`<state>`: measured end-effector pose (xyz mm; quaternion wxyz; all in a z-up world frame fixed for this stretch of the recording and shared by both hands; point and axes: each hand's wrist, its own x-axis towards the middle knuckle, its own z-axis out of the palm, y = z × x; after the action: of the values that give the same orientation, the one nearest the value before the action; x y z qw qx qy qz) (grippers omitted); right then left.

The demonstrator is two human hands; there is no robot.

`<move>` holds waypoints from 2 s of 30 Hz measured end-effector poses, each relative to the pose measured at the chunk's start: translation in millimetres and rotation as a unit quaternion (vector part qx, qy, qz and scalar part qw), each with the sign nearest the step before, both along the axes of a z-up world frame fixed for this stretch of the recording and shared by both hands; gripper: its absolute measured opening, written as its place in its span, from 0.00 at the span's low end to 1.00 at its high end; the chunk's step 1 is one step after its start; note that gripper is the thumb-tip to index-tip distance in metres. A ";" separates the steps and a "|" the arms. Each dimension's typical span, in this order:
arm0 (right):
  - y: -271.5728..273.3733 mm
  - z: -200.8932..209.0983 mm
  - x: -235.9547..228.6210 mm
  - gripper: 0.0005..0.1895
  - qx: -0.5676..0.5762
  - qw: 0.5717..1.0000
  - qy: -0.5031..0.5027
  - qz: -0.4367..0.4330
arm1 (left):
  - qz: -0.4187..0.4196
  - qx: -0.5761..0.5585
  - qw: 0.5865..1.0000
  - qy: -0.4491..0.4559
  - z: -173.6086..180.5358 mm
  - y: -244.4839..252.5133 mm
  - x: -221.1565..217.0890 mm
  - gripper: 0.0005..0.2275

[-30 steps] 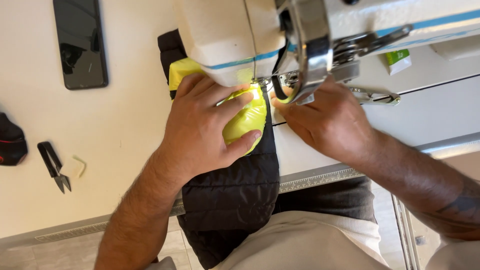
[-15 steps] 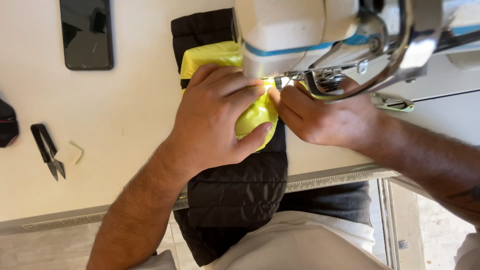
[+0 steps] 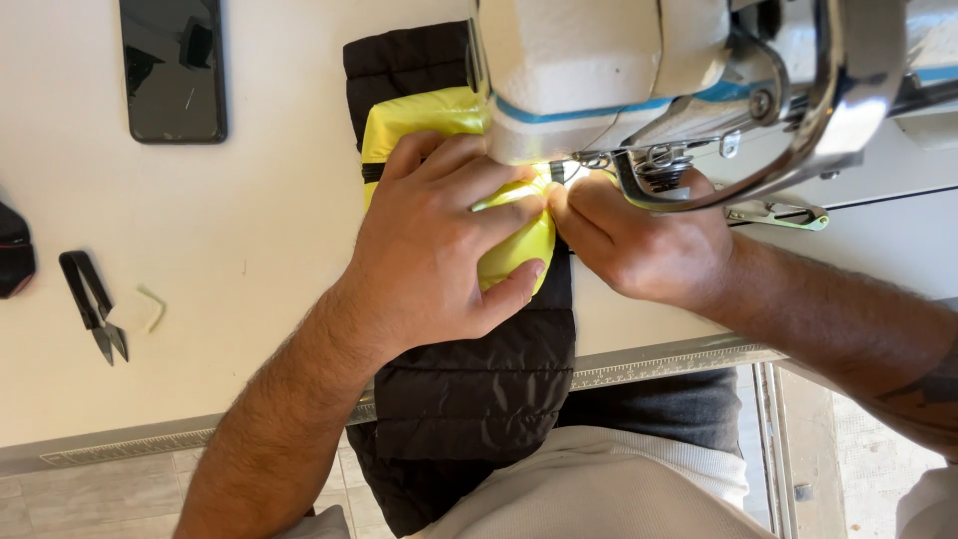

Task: The person is sewing a yellow pouch onto a black quilted fabric using an industrial sewing machine, including aligning the fabric, feeding it through the machine, and trimming threads with snips.

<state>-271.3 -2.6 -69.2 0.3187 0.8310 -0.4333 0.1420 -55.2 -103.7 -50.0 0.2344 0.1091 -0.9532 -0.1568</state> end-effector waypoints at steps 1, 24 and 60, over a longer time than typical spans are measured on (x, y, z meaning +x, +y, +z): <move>1.0 1.4 -1.3 0.14 0.000 1.000 0.000 -0.001 | -0.001 0.000 1.000 0.000 -0.1 -0.5 -2.0 0.16; 117.6 -5.6 -84.3 0.19 0.093 0.948 -0.131 -0.275 | -0.117 -0.036 0.990 -0.069 32.5 34.1 -30.3 0.13; 169.5 16.2 -135.3 0.19 0.174 0.937 -0.142 -0.267 | -0.079 -0.101 0.989 0.072 41.2 48.9 -61.4 0.08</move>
<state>-406.7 166.9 -53.0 0.1301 0.6982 -0.6981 0.0907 -116.6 -54.8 -8.7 0.2987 -0.0026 -0.9505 -0.0853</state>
